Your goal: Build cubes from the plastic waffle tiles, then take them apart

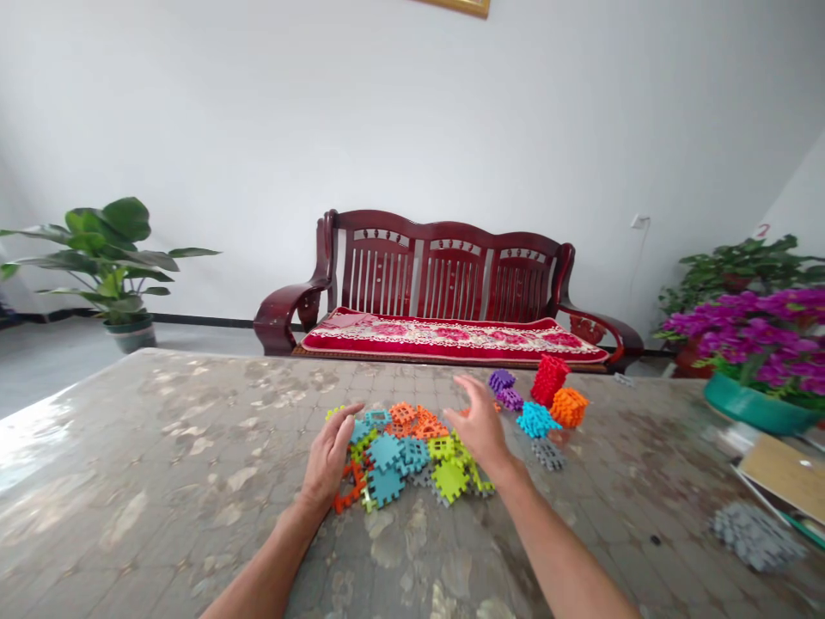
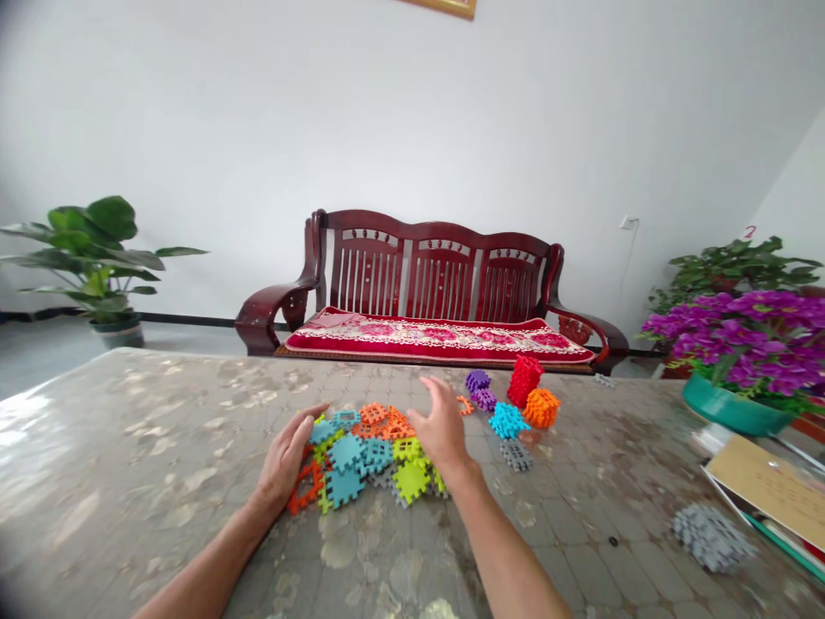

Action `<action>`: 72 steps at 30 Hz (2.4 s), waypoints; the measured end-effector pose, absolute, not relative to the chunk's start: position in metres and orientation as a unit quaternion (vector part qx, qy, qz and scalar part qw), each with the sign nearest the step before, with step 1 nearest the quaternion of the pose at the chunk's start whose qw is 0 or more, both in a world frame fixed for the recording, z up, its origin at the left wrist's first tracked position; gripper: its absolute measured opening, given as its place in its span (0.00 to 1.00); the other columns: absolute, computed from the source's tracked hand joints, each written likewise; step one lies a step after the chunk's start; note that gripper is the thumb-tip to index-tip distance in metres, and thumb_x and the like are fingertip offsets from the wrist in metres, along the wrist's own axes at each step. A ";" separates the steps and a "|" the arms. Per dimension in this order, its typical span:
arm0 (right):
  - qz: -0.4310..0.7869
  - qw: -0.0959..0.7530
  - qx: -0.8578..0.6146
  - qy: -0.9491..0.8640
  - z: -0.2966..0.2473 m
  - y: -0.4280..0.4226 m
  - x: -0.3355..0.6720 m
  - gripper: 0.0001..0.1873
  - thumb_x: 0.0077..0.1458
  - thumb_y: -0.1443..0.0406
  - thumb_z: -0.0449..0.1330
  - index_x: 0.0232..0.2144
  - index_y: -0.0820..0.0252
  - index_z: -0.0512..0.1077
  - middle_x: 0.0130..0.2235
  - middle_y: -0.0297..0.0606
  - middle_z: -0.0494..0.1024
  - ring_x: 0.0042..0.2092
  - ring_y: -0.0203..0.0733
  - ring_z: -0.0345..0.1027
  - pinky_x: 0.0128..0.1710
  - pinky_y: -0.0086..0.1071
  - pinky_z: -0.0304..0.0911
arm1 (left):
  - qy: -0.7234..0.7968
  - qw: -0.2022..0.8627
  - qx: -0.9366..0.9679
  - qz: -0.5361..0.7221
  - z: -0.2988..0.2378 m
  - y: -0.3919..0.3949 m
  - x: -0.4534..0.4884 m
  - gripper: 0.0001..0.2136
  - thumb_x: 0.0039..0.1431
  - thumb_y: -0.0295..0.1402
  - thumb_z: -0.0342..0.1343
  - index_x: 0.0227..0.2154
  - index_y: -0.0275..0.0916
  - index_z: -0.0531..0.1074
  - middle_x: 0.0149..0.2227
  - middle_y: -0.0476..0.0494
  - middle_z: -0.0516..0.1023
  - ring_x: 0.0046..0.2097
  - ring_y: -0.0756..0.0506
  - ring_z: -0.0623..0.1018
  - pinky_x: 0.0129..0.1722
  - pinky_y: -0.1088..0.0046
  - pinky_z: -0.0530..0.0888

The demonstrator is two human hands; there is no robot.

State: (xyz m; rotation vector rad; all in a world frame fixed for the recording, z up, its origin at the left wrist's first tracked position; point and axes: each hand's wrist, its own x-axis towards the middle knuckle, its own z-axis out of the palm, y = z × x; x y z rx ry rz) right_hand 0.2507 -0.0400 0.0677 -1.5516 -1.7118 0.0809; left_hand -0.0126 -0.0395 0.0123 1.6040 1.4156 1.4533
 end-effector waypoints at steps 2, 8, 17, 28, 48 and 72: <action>-0.043 0.352 -0.684 -0.637 0.066 -0.041 0.295 0.33 0.48 0.65 0.61 0.58 0.58 0.63 0.59 0.47 0.66 0.61 0.50 0.57 0.62 0.41 0.52 | 0.529 0.269 0.610 0.525 0.012 -0.038 -0.012 0.23 0.58 0.50 0.45 0.42 0.40 0.77 0.47 0.42 0.80 0.52 0.39 0.75 0.56 0.61 0.69; -0.048 0.134 -0.821 -0.553 0.054 -0.038 0.389 0.44 0.45 0.57 0.64 0.63 0.58 0.57 0.63 0.50 0.60 0.60 0.57 0.59 0.54 0.43 0.57 | 0.543 0.252 0.622 0.505 0.010 -0.034 -0.010 0.21 0.57 0.49 0.47 0.38 0.41 0.78 0.42 0.44 0.82 0.47 0.40 0.77 0.53 0.63 0.71; 0.040 0.098 -0.813 -0.573 0.037 -0.019 0.408 0.33 0.43 0.68 0.61 0.55 0.57 0.66 0.49 0.46 0.75 0.48 0.50 0.71 0.42 0.34 0.60 | 0.560 0.250 0.603 0.510 0.007 -0.032 -0.012 0.20 0.54 0.48 0.49 0.38 0.41 0.78 0.42 0.43 0.82 0.47 0.40 0.78 0.53 0.62 0.70; 0.131 0.311 -0.698 -0.631 0.054 -0.031 0.342 0.34 0.40 0.65 0.62 0.54 0.57 0.67 0.40 0.38 0.78 0.39 0.42 0.71 0.40 0.32 0.63 | 0.558 0.252 0.578 0.539 0.005 -0.031 -0.012 0.19 0.55 0.46 0.49 0.38 0.39 0.78 0.40 0.43 0.82 0.44 0.41 0.78 0.50 0.64 0.72; 0.334 0.345 -0.552 -0.681 0.067 -0.006 0.185 0.24 0.43 0.60 0.64 0.46 0.58 0.70 0.32 0.30 0.75 0.34 0.38 0.67 0.38 0.31 0.64 | 0.566 0.256 0.586 0.520 0.013 -0.036 -0.014 0.23 0.61 0.47 0.41 0.41 0.40 0.77 0.44 0.43 0.81 0.49 0.41 0.77 0.53 0.63 0.70; 0.241 0.247 -0.562 -0.751 0.061 -0.068 0.247 0.29 0.37 0.64 0.70 0.46 0.55 0.74 0.46 0.39 0.75 0.48 0.47 0.69 0.49 0.36 0.61 | 0.576 0.103 0.719 0.374 0.006 -0.034 -0.013 0.15 0.61 0.43 0.47 0.41 0.49 0.78 0.51 0.47 0.78 0.54 0.42 0.74 0.58 0.60 0.65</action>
